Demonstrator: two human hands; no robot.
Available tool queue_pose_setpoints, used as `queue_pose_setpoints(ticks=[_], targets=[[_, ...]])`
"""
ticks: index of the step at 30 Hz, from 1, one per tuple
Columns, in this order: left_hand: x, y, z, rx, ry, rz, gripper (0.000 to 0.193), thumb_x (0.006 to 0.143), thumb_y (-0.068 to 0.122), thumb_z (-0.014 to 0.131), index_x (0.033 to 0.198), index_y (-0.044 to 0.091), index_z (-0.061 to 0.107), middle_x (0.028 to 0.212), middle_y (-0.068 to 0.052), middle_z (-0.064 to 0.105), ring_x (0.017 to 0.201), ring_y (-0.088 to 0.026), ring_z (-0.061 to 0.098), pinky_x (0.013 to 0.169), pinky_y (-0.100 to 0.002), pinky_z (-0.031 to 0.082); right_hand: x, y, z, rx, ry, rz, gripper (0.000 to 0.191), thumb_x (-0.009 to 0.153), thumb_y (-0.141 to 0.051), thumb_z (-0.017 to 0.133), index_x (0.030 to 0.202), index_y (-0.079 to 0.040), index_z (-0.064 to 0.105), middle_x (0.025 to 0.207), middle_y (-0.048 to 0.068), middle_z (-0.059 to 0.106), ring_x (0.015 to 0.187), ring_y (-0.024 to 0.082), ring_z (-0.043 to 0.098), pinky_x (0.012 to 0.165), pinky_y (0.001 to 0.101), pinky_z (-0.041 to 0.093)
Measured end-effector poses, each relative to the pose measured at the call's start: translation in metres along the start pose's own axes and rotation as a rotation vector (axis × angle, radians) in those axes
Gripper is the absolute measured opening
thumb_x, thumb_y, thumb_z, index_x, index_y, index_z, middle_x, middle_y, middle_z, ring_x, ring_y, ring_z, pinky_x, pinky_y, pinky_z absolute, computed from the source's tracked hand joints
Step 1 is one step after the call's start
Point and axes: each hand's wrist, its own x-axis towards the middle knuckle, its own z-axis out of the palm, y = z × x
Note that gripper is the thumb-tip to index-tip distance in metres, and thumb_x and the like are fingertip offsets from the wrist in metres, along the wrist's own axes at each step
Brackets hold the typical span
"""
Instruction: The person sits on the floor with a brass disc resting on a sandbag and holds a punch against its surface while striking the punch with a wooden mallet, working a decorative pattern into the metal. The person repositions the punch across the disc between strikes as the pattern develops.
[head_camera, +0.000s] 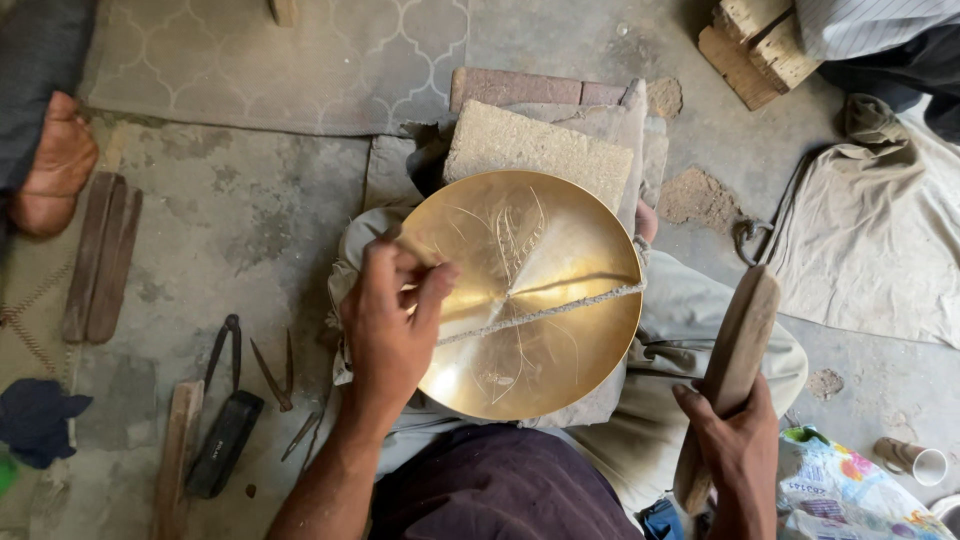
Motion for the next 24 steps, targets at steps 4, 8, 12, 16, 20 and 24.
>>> queue_pose_setpoints(ticks=[4,8,12,16,20,24], targets=[[0.032,-0.012,0.036,-0.066,-0.037,0.015,0.022,0.103,0.015,0.069,0.113,0.000,0.056,0.096,-0.008,0.075,0.086,-0.014,0.079,0.060,-0.023,0.066,0.021,-0.024,0.001,-0.024,-0.037,-0.004,0.057,0.073,-0.021,0.084,0.120,0.000,0.061,0.098,0.019,0.073,0.081,0.029,0.069,0.073,0.0423,0.055],[0.063,-0.020,0.073,-0.080,0.022,0.126,0.036,0.099,0.018,0.075,0.122,-0.002,0.056,0.086,-0.008,0.071,0.072,-0.014,0.072,0.056,-0.027,0.056,0.040,-0.046,-0.001,0.070,-0.121,-0.062,0.052,0.079,-0.018,0.081,0.123,0.001,0.059,0.106,0.016,0.074,0.091,0.025,0.071,0.081,0.0401,0.058],[0.081,-0.027,0.095,-0.001,0.099,0.311,0.030,0.103,0.020,0.075,0.123,0.003,0.060,0.098,-0.006,0.069,0.084,-0.017,0.069,0.073,-0.032,0.059,0.049,-0.073,-0.004,0.135,-0.107,-0.201,0.052,0.084,-0.012,0.077,0.129,0.002,0.056,0.113,0.015,0.072,0.099,0.024,0.069,0.087,0.0387,0.056],[0.086,-0.033,0.100,0.084,0.110,0.391,0.031,0.102,0.020,0.075,0.125,0.004,0.061,0.107,-0.007,0.069,0.091,-0.022,0.066,0.080,-0.036,0.057,0.061,-0.111,-0.011,0.101,-0.113,-0.507,0.054,0.091,-0.009,0.075,0.136,0.007,0.050,0.114,0.019,0.068,0.102,0.024,0.068,0.088,0.0385,0.058],[0.086,-0.035,0.101,0.114,0.100,0.381,0.031,0.102,0.019,0.076,0.126,0.006,0.061,0.108,-0.007,0.068,0.096,-0.025,0.065,0.077,-0.035,0.057,0.079,-0.153,-0.020,-0.200,-0.007,-0.925,0.051,0.099,-0.001,0.074,0.137,0.015,0.044,0.099,0.024,0.066,0.078,0.025,0.067,0.068,0.0348,0.055],[0.085,-0.037,0.103,0.087,0.078,0.376,0.030,0.104,0.016,0.075,0.127,0.005,0.060,0.115,-0.008,0.066,0.095,-0.024,0.065,0.080,-0.035,0.058,0.096,-0.192,-0.023,-0.268,-0.118,-1.054,0.043,0.104,0.000,0.065,0.142,0.006,0.045,0.088,0.019,0.066,0.061,0.020,0.063,0.056,0.0291,0.045]])
